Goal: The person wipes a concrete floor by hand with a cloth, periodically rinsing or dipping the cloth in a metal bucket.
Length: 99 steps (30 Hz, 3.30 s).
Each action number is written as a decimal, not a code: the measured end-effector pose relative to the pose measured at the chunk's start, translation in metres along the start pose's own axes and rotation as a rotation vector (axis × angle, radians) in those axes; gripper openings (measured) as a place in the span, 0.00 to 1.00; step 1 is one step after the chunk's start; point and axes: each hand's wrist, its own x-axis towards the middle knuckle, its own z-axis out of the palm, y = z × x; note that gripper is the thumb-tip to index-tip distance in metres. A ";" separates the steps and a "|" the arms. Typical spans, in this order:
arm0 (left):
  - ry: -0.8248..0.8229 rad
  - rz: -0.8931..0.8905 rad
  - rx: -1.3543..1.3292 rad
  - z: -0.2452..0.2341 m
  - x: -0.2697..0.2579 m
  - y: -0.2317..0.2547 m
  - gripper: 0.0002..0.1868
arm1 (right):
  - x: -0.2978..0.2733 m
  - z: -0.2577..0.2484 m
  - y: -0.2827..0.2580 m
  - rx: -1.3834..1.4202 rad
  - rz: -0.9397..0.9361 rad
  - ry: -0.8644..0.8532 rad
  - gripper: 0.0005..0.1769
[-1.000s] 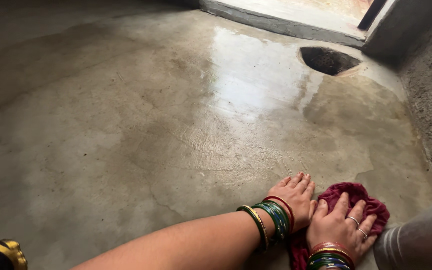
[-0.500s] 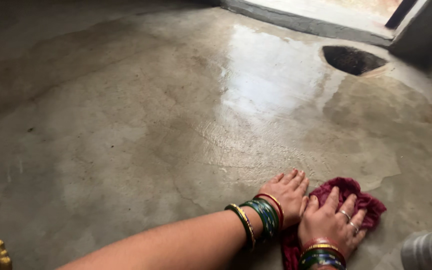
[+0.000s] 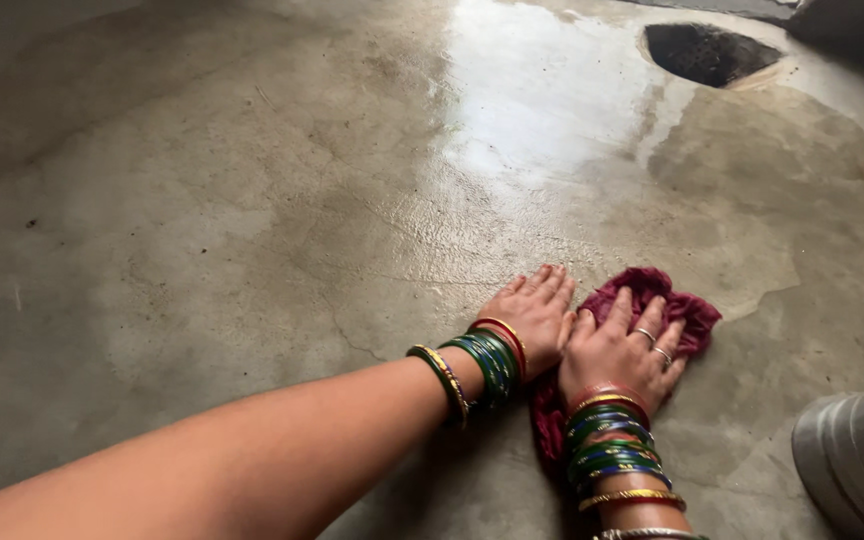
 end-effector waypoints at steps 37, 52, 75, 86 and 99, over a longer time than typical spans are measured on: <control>0.179 -0.187 0.157 -0.037 -0.003 -0.097 0.32 | 0.039 0.038 -0.104 0.069 -0.282 -0.084 0.36; 0.097 -0.298 0.081 -0.036 0.005 -0.087 0.34 | 0.035 0.035 -0.098 0.119 -0.284 -0.032 0.29; 0.093 -0.073 0.046 -0.006 -0.009 -0.041 0.34 | -0.004 0.016 -0.042 0.007 -0.171 0.078 0.30; 0.118 -0.022 -0.001 -0.002 -0.012 -0.022 0.33 | -0.011 0.010 -0.025 -0.010 -0.111 0.096 0.29; 0.112 0.088 -0.014 0.015 -0.011 0.017 0.33 | -0.023 -0.006 0.014 -0.051 0.012 0.095 0.30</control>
